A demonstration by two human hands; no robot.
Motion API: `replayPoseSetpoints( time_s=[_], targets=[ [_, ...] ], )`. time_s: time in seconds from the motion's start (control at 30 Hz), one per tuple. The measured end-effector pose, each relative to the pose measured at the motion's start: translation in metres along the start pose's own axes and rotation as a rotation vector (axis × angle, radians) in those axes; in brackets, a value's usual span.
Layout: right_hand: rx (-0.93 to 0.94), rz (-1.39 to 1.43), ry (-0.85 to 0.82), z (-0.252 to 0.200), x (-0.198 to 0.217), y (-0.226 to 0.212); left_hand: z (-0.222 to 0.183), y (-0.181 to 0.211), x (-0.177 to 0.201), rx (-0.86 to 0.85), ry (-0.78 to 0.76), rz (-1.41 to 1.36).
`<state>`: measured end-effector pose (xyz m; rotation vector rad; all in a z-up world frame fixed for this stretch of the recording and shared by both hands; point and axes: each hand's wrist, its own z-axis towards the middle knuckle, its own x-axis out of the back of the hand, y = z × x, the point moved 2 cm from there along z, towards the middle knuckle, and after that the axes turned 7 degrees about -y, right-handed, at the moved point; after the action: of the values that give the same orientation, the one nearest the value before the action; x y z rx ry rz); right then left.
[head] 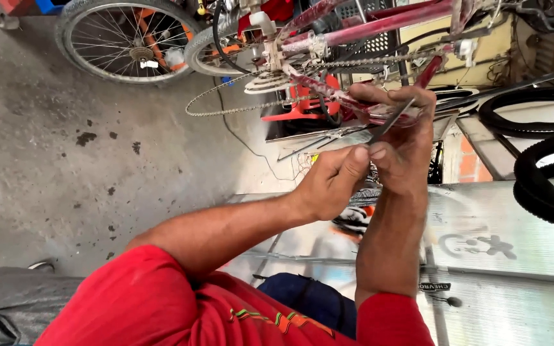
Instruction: A person uses a wrench to loosen and remove components from a bicycle frame in preparation for further work.
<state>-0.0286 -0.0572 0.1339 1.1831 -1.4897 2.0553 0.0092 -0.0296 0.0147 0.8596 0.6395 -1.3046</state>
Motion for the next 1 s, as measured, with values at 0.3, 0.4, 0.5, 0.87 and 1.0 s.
replayPoseSetpoints(
  time_s=[0.3, 0.4, 0.5, 0.87, 1.0],
  targets=[
    [-0.014, -0.051, 0.047, 0.001, 0.004, 0.007, 0.004, -0.026, 0.011, 0.012, 0.032, 0.022],
    [0.059, -0.077, 0.043, 0.002, 0.004, 0.008, 0.003, -0.013, 0.019, 0.007, 0.026, 0.006],
    [0.084, -0.099, -0.078, 0.003, 0.001, 0.003, -0.006, -0.008, 0.026, 0.029, 0.003, 0.035],
    [0.017, 0.038, -0.065, -0.004, -0.001, 0.002, 0.015, 0.020, -0.006, -0.043, 0.021, -0.078],
    [0.021, 0.018, -0.074, -0.007, 0.002, 0.002, 0.018, 0.019, -0.007, -0.061, 0.031, 0.004]
  ],
)
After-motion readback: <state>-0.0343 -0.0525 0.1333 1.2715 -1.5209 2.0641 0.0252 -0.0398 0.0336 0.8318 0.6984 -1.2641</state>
